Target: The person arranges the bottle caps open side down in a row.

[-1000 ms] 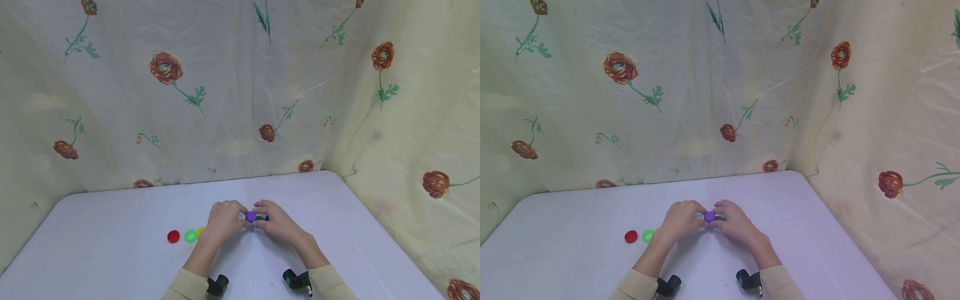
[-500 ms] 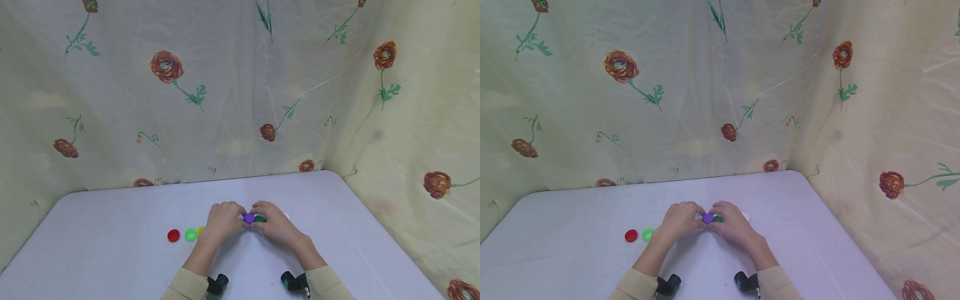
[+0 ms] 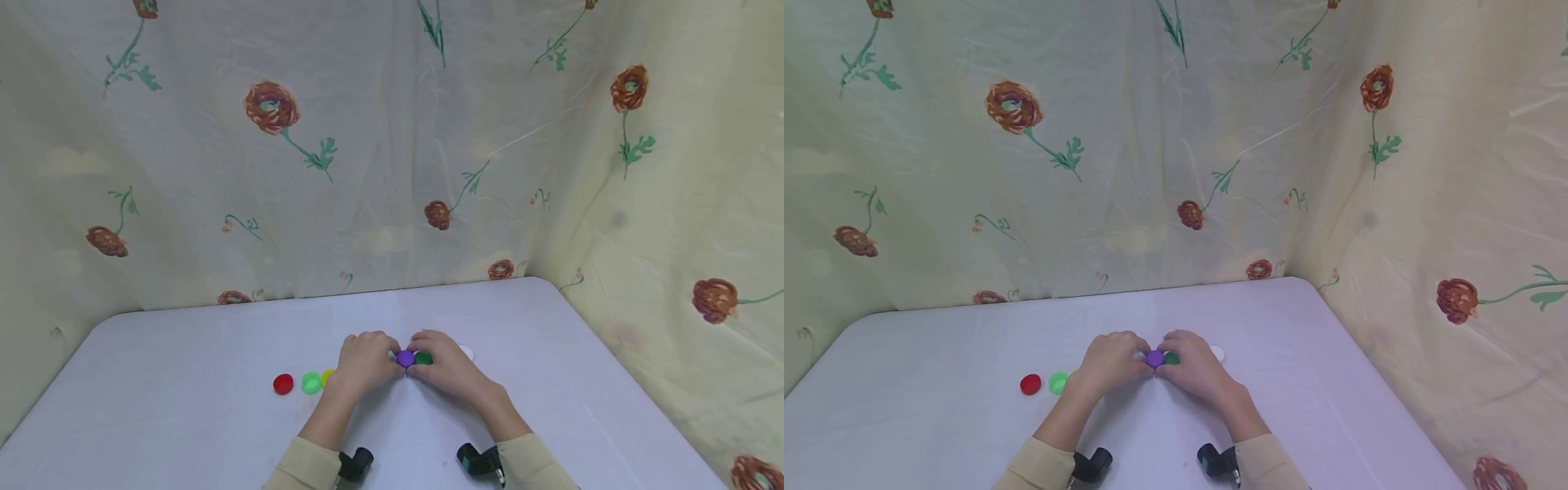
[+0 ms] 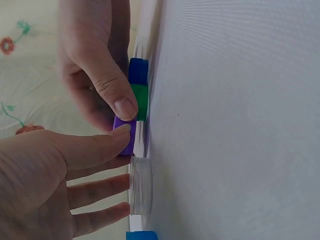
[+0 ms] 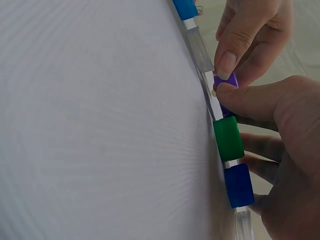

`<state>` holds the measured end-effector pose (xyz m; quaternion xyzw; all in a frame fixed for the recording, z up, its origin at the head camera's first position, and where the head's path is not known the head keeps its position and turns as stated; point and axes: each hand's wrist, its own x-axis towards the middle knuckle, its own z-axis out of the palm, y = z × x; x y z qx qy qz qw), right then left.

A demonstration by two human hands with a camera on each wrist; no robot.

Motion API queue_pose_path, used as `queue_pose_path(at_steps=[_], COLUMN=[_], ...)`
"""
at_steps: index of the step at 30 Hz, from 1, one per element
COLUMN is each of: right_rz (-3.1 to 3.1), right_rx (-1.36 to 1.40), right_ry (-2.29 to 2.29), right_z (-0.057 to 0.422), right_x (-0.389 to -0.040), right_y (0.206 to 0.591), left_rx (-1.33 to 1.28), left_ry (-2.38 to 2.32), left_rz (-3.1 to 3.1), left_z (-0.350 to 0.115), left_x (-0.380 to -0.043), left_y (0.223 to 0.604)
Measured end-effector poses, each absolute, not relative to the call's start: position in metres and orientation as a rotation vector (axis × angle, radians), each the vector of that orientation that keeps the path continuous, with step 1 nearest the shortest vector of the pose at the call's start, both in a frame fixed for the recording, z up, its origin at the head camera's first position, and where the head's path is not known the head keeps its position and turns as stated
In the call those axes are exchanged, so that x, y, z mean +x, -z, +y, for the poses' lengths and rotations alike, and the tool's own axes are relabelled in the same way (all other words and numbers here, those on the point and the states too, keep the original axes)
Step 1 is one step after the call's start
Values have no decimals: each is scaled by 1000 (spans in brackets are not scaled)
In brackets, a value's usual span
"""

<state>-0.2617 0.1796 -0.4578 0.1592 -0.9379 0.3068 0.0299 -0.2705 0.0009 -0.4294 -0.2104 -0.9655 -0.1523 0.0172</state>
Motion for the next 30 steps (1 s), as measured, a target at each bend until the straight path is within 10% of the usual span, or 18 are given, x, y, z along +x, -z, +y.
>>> queue_pose_path(at_steps=[30], right_rz=[-2925], right_rx=[478], right_ry=[-898], right_z=[176], right_x=[-263], right_y=[460], left_rx=[-642], left_ry=[494], left_rz=[-3049], left_z=[1], left_x=[-267], left_y=[429])
